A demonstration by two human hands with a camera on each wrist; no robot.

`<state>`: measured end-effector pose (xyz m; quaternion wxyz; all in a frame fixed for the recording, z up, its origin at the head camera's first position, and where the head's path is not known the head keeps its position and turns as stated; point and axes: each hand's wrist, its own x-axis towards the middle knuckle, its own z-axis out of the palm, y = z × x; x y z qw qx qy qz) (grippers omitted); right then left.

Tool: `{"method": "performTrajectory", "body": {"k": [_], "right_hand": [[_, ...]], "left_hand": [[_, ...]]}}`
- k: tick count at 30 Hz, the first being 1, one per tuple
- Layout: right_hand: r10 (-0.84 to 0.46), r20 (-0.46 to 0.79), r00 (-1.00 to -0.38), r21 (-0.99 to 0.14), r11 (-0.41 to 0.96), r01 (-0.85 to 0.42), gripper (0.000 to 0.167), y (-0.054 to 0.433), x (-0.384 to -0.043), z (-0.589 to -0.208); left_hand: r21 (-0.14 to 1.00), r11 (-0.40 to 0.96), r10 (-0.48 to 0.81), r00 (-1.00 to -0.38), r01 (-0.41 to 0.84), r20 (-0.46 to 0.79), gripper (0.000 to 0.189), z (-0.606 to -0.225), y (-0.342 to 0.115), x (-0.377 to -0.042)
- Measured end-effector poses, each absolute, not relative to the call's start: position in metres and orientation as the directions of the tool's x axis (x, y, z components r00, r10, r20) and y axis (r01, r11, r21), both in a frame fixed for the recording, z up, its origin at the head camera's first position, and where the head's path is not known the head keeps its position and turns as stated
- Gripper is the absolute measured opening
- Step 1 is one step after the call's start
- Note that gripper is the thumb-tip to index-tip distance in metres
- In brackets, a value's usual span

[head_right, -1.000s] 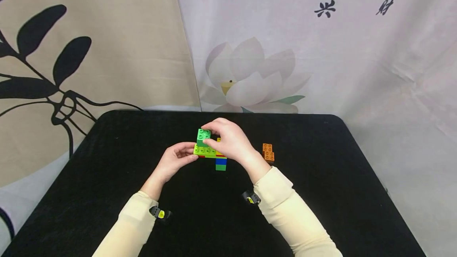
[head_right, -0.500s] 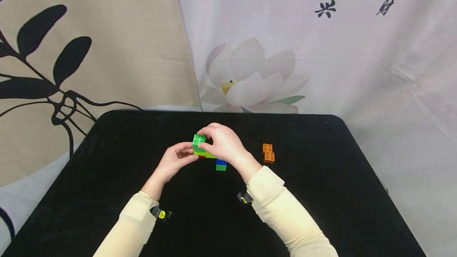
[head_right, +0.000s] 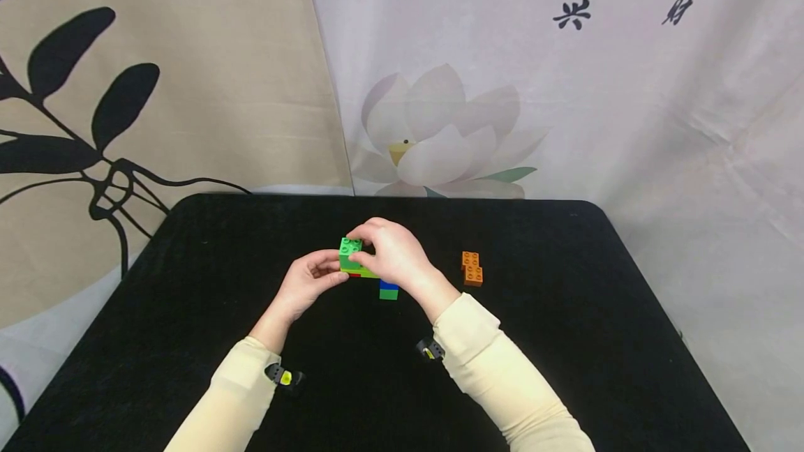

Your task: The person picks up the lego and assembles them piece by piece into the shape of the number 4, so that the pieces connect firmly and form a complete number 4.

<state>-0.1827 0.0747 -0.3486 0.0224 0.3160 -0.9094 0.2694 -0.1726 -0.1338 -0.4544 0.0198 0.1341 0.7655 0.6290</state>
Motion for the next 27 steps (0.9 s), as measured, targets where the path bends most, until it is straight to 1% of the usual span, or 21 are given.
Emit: {"method": "performTrajectory", "body": {"k": [6, 13, 20, 27], "right_hand": [[-0.556, 0.226, -0.800, -0.461, 0.662, -0.591, 0.029, 0.076, -0.182, -0.350], [-0.560, 0.239, -0.793, -0.451, 0.660, -0.601, 0.029, 0.075, -0.183, -0.351], [-0.568, 0.238, -0.788, -0.444, 0.659, -0.608, 0.026, 0.076, -0.183, -0.352], [-0.560, 0.233, -0.795, -0.435, 0.671, -0.600, 0.027, 0.077, -0.184, -0.353]], "left_hand": [[0.963, 0.188, 0.211, -0.966, 0.192, 0.152, 0.028, -0.454, -0.132, -0.172], [0.964, 0.171, 0.198, -0.966, 0.202, 0.167, 0.029, -0.454, -0.129, -0.172], [0.970, 0.170, 0.179, -0.973, 0.176, 0.145, 0.031, -0.452, -0.126, -0.170], [0.966, 0.185, 0.188, -0.972, 0.178, 0.143, 0.029, -0.420, -0.121, -0.155]]}}
